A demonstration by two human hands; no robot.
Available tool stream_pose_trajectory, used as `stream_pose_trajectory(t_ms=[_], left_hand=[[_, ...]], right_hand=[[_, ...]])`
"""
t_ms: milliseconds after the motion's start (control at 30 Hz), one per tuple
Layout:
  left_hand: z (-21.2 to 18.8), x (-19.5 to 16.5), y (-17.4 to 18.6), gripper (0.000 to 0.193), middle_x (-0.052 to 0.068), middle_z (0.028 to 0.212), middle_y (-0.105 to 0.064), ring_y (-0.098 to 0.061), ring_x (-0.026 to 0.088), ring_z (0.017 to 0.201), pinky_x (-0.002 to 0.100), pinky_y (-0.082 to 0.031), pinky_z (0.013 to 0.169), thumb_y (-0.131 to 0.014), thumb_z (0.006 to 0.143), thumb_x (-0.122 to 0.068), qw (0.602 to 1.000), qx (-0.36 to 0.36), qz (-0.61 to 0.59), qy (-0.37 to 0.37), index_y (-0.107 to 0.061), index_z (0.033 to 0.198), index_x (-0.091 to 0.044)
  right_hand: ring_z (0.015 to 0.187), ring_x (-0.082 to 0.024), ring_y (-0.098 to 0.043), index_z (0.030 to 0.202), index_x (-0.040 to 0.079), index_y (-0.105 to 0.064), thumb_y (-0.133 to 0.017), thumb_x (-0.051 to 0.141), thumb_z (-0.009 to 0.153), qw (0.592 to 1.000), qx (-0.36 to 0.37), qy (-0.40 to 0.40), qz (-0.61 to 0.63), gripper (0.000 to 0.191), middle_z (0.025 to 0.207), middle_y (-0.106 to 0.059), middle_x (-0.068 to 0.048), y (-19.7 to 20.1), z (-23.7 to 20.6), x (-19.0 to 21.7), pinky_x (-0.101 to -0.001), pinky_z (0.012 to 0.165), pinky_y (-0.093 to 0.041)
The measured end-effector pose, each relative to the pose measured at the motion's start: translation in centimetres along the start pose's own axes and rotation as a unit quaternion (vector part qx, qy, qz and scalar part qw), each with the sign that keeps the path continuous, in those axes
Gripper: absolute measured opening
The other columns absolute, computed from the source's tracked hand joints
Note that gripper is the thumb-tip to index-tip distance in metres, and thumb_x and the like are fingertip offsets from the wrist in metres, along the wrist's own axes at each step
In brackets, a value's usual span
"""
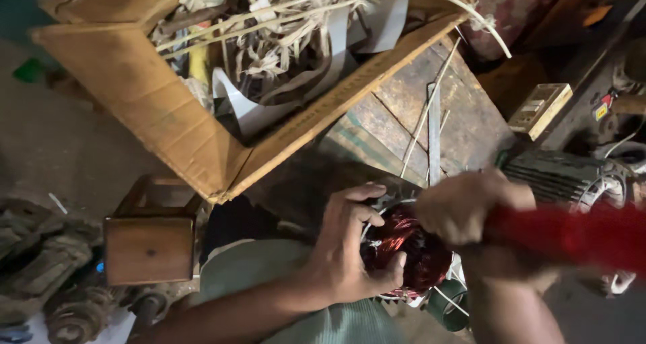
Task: The person works on a motor stator, using a hammer to tap and adjust the copper windings. They then cut and insert green insulating tape into the stator slots, followed by white tape, and use a hammer to secure the windings.
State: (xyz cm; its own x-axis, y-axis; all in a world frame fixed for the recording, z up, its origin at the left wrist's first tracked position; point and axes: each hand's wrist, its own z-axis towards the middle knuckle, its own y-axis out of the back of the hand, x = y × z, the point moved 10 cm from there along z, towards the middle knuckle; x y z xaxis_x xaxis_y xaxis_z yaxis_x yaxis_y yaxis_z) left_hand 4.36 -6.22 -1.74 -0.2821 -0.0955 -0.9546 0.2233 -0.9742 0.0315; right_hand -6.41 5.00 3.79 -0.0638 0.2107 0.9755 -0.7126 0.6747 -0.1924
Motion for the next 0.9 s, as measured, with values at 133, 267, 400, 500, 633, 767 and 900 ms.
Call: stream_pose_trajectory(t_ms=[133, 267, 400, 500, 633, 767, 900], left_hand=[[0.2, -0.1, -0.2, 0.057, 0.027, 0.140, -0.051, -0.054, 0.042, 0.133, 0.052, -0.048, 0.113, -0.084, 0.082, -0.018, 1.000, 0.005, -0.012, 0.007, -0.045, 0.120, -0.001], [0.1, -0.2, 0.1, 0.060, 0.027, 0.139, -0.051, -0.054, 0.043, 0.131, 0.052, -0.048, 0.111, -0.085, 0.079, -0.018, 1.000, -0.008, -0.009, -0.007, -0.045, 0.120, 0.000], [-0.3, -0.3, -0.2, 0.062, 0.026, 0.141, -0.050, -0.053, 0.041, 0.132, 0.050, -0.049, 0.112, -0.087, 0.080, -0.019, 1.000, 0.010, -0.003, -0.024, -0.044, 0.121, -0.001], [-0.5, 0.2, -0.4, 0.073, 0.026, 0.141, -0.049, -0.053, 0.039, 0.130, 0.049, -0.047, 0.113, -0.089, 0.078, -0.022, 1.000, 0.014, -0.016, -0.017, -0.041, 0.127, 0.002], [-0.6, 1.0, -0.7, 0.081, 0.023, 0.143, -0.050, -0.052, 0.039, 0.133, 0.048, -0.041, 0.116, -0.092, 0.076, -0.028, 1.000, 0.024, 0.009, -0.005, -0.039, 0.131, -0.001], [-1.0, 1.2, -0.8, 0.082, 0.023, 0.152, -0.047, -0.051, 0.037, 0.137, 0.046, -0.044, 0.122, -0.091, 0.083, -0.034, 0.998, 0.028, -0.054, 0.014, -0.038, 0.136, -0.002], [-1.0, 0.5, -0.7, 0.083, 0.023, 0.148, -0.047, -0.050, 0.039, 0.139, 0.047, -0.042, 0.120, -0.093, 0.076, -0.037, 1.000, 0.019, -0.018, 0.002, -0.040, 0.131, -0.003]], right_hand=[[0.049, -0.013, -0.032, 0.076, 0.010, -0.044, -0.051, 0.063, 0.102, 0.997, -0.046, -0.001, 0.062, 0.060, 0.061, -0.035, 0.002, -0.9, 0.5, 0.7, -0.0336, 0.047, -0.029], [0.043, -0.015, -0.041, 0.065, 0.013, -0.043, -0.045, 0.045, 0.107, 0.982, -0.043, 0.132, -0.130, 0.052, 0.054, -0.047, -0.002, -5.3, -2.1, 4.1, -0.0378, 0.043, -0.035], [0.043, -0.016, -0.047, 0.062, 0.017, -0.047, -0.050, 0.041, 0.105, 0.971, -0.103, 0.107, -0.186, 0.050, 0.053, -0.047, 0.003, -5.6, -1.4, 5.1, -0.0389, 0.042, -0.037], [0.049, -0.018, -0.053, 0.072, 0.007, -0.054, -0.054, 0.037, 0.107, 0.985, 0.118, 0.110, -0.065, 0.047, 0.060, -0.053, -0.003, -9.2, 0.7, 4.6, -0.0375, 0.048, -0.043], [0.067, -0.029, -0.057, 0.080, 0.004, -0.055, -0.062, 0.026, 0.097, 0.924, 0.352, 0.002, -0.147, 0.029, 0.073, -0.048, -0.007, -14.8, -1.6, 0.0, -0.0382, 0.058, -0.043], [0.060, -0.027, -0.051, 0.070, 0.007, -0.040, -0.059, 0.034, 0.095, 0.909, 0.388, 0.014, -0.152, 0.041, 0.068, -0.040, -0.004, -15.5, -4.9, 1.1, -0.0395, 0.057, -0.036], [0.057, -0.027, -0.049, 0.067, 0.010, -0.039, -0.050, 0.025, 0.097, 0.919, 0.360, 0.021, -0.157, 0.035, 0.065, -0.038, -0.003, -14.7, -5.5, 3.0, -0.0446, 0.057, -0.029]])
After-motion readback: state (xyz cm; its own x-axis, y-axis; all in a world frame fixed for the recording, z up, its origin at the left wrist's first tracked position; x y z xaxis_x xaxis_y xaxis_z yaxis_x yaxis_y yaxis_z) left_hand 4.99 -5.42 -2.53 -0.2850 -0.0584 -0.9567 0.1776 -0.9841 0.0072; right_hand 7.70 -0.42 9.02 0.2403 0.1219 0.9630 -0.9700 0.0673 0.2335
